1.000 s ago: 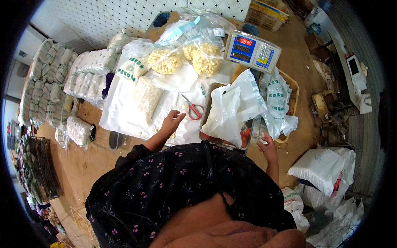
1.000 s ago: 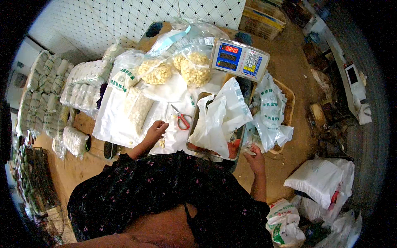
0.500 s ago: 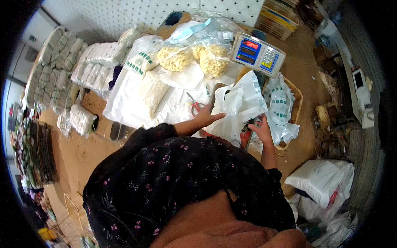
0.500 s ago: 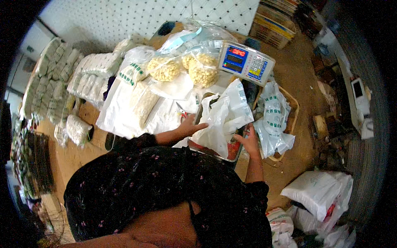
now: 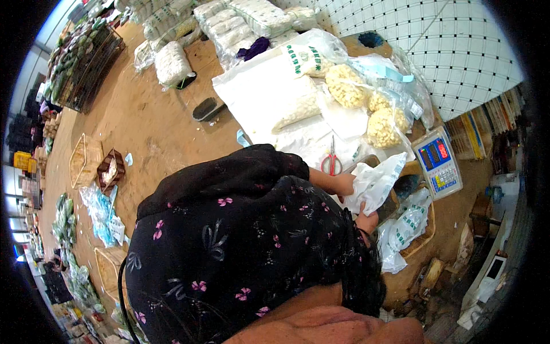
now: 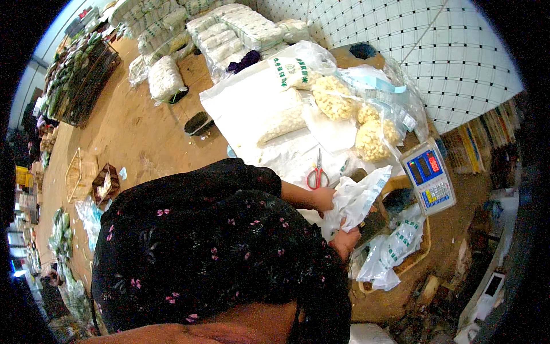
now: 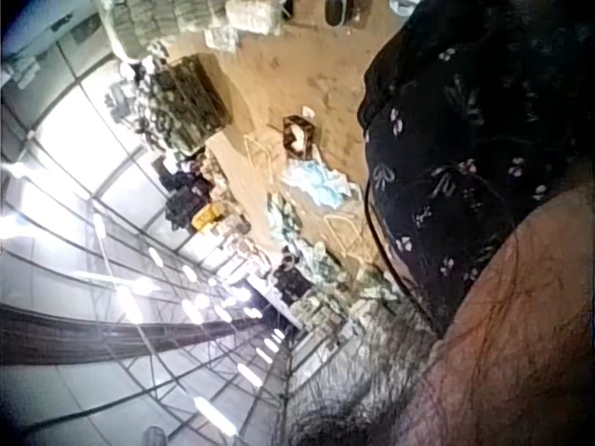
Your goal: The person scoops garlic cloves from a large sack into small plastic bags, weighs each bag on a digital scale, and adjusts the contents to reach a target weight. The person then ties the bags and places them aside.
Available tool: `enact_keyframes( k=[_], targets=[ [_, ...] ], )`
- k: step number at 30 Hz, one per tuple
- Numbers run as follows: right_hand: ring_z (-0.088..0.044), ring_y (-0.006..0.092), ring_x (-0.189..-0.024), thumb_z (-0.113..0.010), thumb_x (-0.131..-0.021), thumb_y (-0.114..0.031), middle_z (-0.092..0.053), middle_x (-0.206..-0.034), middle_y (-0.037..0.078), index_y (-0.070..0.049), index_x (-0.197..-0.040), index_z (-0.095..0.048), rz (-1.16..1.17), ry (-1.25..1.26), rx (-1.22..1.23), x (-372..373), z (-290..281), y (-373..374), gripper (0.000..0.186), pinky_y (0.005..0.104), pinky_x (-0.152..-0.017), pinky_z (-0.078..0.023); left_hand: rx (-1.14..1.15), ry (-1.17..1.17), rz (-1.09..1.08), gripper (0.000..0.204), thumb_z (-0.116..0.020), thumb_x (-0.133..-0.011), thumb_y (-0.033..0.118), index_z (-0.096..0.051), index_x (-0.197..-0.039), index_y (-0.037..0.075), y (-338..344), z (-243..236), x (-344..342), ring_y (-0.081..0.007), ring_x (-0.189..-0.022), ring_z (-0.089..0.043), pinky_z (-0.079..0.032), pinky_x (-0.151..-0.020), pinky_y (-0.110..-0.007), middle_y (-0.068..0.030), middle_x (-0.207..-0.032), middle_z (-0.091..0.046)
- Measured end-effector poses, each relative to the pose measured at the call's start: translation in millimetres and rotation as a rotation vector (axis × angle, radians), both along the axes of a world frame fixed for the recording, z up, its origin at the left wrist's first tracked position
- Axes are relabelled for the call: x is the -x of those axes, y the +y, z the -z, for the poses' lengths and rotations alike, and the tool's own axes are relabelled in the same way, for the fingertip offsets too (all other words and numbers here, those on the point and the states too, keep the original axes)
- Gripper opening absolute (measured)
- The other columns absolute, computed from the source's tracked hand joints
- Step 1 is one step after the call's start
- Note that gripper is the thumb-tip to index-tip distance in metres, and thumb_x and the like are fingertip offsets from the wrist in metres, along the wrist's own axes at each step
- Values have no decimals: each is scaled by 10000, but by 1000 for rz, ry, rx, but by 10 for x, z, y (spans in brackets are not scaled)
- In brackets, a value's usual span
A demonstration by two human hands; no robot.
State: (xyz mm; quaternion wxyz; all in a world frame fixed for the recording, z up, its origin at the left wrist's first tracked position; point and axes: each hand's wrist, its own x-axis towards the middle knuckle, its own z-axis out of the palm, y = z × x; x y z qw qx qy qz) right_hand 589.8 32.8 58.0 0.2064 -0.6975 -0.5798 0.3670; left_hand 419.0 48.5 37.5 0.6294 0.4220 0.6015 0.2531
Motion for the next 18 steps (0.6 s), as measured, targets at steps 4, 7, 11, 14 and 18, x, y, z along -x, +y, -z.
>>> enact_keyframes(
  k=[4,7,11,14,18],
  targets=[
    [-618,277,-818,-709,-735,-327,-641,-891,182,46,-969,-600,-107,179,17,445,-157,0,454,372,-693,-459,-130,498,230,363,-563,-654,114,-595,-1006,29,-35,-17,553,-320,-798,-631,-524,-681,-393,-232,-879,-621],
    [-606,271,-846,-710,-742,-268,-625,-954,160,35,-1037,-566,-120,150,63,796,-121,105,447,360,-665,-472,-600,631,391,281,-577,-673,110,-634,-936,26,-177,197,1270,-299,-714,-634,-520,-645,-392,-199,-789,-635],
    [-591,270,-873,-704,-749,-195,-587,-1043,139,35,-1137,-491,34,543,150,1187,340,320,499,346,-656,-490,-232,275,-256,241,-557,-704,140,-642,-893,18,-499,-121,2268,-304,-641,-618,-504,-632,-395,-176,-756,-637],
    [-567,284,-955,-724,-729,-253,-521,-1162,196,59,-1186,-441,104,252,245,1649,409,358,621,360,-770,-480,-231,354,-338,249,-537,-708,151,-625,-892,9,-481,-185,3104,-320,-670,-613,-490,-631,-395,-193,-760,-625],
    [-571,312,-980,-708,-723,-362,-573,-1105,201,30,-1168,-492,22,116,242,2324,158,288,631,345,-852,-429,-323,510,-278,258,-527,-692,139,-615,-895,5,-171,-42,4195,-352,-778,-600,-467,-739,-404,-217,-823,-620]
  ],
)
